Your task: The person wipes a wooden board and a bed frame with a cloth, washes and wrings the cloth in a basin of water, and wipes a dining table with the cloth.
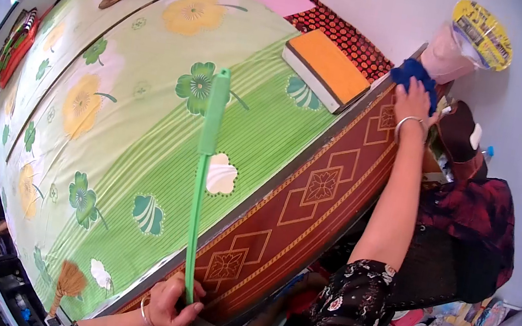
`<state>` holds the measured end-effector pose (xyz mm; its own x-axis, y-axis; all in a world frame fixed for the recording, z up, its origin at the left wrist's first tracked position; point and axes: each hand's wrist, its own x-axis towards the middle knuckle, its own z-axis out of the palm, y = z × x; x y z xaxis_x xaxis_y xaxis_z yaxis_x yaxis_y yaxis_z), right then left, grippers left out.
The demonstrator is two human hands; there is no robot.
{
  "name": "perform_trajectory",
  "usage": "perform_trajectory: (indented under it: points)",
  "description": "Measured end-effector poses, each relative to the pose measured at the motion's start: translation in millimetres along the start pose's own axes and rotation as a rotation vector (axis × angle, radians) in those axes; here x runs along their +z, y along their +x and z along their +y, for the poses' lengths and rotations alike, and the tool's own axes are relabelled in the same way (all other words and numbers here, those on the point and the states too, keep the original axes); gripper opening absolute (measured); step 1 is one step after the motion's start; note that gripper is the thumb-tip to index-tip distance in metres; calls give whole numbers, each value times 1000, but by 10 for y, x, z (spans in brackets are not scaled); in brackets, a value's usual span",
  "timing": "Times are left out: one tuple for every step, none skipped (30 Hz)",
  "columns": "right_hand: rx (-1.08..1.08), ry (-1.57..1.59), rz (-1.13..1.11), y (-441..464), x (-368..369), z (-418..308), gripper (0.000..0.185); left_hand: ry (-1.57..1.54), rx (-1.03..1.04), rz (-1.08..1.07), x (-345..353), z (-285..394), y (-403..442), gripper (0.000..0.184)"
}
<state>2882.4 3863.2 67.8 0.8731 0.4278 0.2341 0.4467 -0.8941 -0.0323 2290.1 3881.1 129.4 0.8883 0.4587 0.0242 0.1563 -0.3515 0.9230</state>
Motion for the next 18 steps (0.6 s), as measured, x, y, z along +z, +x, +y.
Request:
perform_trajectory:
  points:
    - [6,-30,-32,-176,-138,-149,54,-17,-18,16,10,16,-2,20]
    - [-7,-33,-55,-343,-239,-268,53,-19,-18,18,8,37,-3,19]
    - [-38,21,-54,-457,-247,-322,54,-20,-17,21,-3,57,6,18]
    - [-58,31,-67,-604,-291,-404,54,-22,-18,21,-4,73,11,17]
    - [-75,28,-69,-748,-325,-482,54,-19,25,59,12,75,18,16]
    - [-82,34,-75,-905,-370,-563,55,-28,1,56,17,76,-5,16]
    - [-90,50,-87,-1067,-416,-645,55,-24,25,81,22,74,-10,16]
    - [-117,63,-94,-1238,-485,-720,55,-20,46,105,27,84,-16,16]
    - [-136,68,-82,-1424,-528,-796,54,-29,11,108,32,104,-35,15]
    - [-157,73,-65,-1587,-573,-861,54,-15,7,95,32,84,-54,15]
    - [-179,95,-48,-1748,-621,-916,53,-8,40,111,63,30,-50,16]
    - [-204,121,-41,-1953,-667,-983,53,3,64,126,77,-8,-76,18]
    - [-211,128,-45,-2152,-743,-1055,52,5,33,108,52,0,-101,19]
    - [-224,146,-44,-2332,-791,-1111,51,5,7,95,24,24,-88,20]
    - [-237,154,-47,-2512,-856,-1159,52,1,-25,81,-11,68,-101,22]
    - [-251,163,-60,-2732,-921,-1218,52,30,-16,65,-56,110,-156,23]
    - [-268,176,-81,-2931,-989,-1271,53,61,-1,46,-117,151,-175,24]
    - [-281,187,-99,-3121,-1082,-1322,54,91,18,23,-183,203,-170,25]
